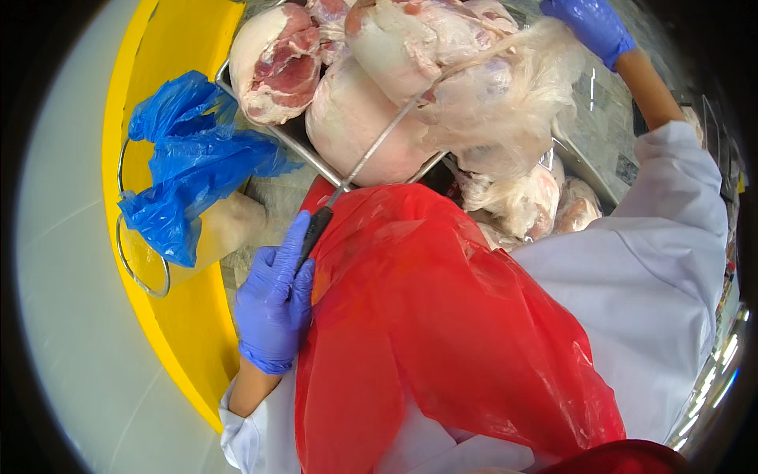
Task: The person is cutting raw meat with a knife. They are wearing blue gloves and a red apron. The meat is placed on a metal tray, and the person is using a knife to cut it into smaller pieces.
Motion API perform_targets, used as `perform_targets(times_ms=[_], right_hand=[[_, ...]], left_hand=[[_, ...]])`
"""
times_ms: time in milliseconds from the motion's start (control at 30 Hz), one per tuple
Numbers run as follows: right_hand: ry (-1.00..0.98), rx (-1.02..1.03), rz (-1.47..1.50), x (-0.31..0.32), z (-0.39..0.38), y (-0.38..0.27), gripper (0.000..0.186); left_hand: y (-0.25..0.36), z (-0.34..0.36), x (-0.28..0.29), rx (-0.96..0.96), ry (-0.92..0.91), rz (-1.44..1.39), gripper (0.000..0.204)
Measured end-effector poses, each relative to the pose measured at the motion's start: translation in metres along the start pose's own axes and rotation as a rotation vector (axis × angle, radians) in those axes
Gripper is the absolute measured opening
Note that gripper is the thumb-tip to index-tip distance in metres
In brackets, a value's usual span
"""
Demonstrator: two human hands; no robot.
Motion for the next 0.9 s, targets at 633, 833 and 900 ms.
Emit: perform_targets(times_ms=[633,833,900], right_hand=[[0.151,-1.016,1.140,-0.189,-0.032,-0.005,0.017],[0.288,-0.688,1.511,-0.161,-0.100,-0.075,0.037],[0.462,-0.781,1.419,-0.159,-0.118,-0.109,0.040]], left_hand=[[0.045,0.037,0.020,-0.156,-0.098,0.328,0.051],[0.090,0.071,0.042,-0.211,-0.176,0.632,0.051],[0.112,0.076,0.044,-0.166,-0.255,0.720,0.052]])
Point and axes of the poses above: each hand's wrist, its own z-axis towards the middle knuckle, its own x-axis out of the back of the hand, y = z × x, the point moved 4 cm from there along z, towards the middle knuckle, and after that the axes turned 7 degrees about y, right-handed, at the moved point
